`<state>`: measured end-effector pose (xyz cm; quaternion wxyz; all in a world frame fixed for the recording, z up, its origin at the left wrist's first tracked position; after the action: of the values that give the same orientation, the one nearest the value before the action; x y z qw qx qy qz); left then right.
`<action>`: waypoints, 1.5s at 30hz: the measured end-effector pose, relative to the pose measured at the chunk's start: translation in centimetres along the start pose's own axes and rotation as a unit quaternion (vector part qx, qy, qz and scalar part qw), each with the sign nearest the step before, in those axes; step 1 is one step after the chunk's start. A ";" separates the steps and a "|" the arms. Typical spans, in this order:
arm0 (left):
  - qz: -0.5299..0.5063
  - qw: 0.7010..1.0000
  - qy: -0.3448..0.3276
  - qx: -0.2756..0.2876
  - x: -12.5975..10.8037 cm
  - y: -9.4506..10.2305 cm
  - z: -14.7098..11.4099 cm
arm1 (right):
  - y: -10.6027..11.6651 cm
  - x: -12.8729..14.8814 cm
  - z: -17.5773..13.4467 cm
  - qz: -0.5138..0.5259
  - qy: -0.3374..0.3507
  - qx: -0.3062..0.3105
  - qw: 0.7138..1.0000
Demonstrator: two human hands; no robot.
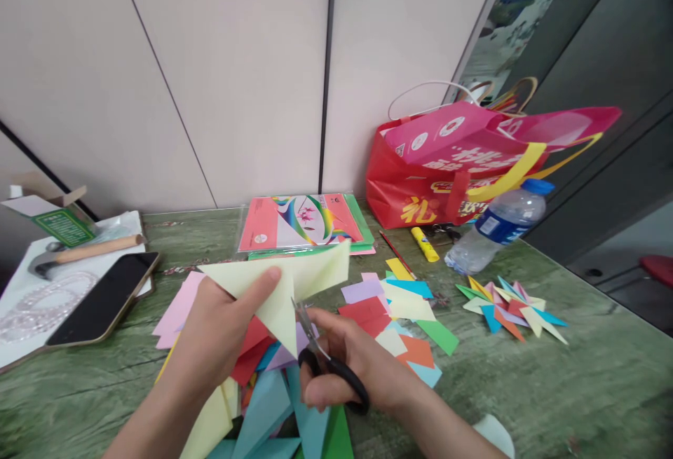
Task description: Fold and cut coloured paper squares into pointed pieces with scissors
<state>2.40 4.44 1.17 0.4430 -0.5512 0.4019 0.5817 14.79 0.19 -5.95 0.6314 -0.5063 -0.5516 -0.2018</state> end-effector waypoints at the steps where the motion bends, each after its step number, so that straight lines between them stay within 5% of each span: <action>1: -0.025 0.999 0.024 0.026 0.2 -0.3 -0.2 | 0.0 0.0 0.0 0.000 0.002 0.000 1.000; 5: -0.081 0.991 0.090 0.053 0.5 -0.6 -0.7 | 0.1 0.5 0.1 0.009 0.042 -0.021 0.999; 12: -0.092 0.989 0.104 0.043 0.4 -1.1 -0.9 | 0.2 0.8 0.2 -0.002 0.078 -0.046 0.996; 22: 0.055 0.996 -0.006 0.063 1.5 -1.3 -1.3 | 0.5 0.8 0.5 0.013 0.108 -0.108 0.988; 45: 0.164 0.985 -0.058 -0.005 0.7 -1.8 -2.0 | 0.9 1.4 0.6 0.042 0.130 -0.148 0.980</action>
<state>4.74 3.09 0.37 0.3616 -0.4452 0.4574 0.6796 15.66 1.53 -5.13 0.6241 -0.5861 -0.4070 -0.3183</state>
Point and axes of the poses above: each hand's wrist, its own z-axis towards the middle knuckle, its own y-axis out of the back of the hand, x = y × z, the point moved 6 cm from there along z, towards the middle knuckle, and after that the axes turned 13 degrees about -x, right-handed, at the moved point
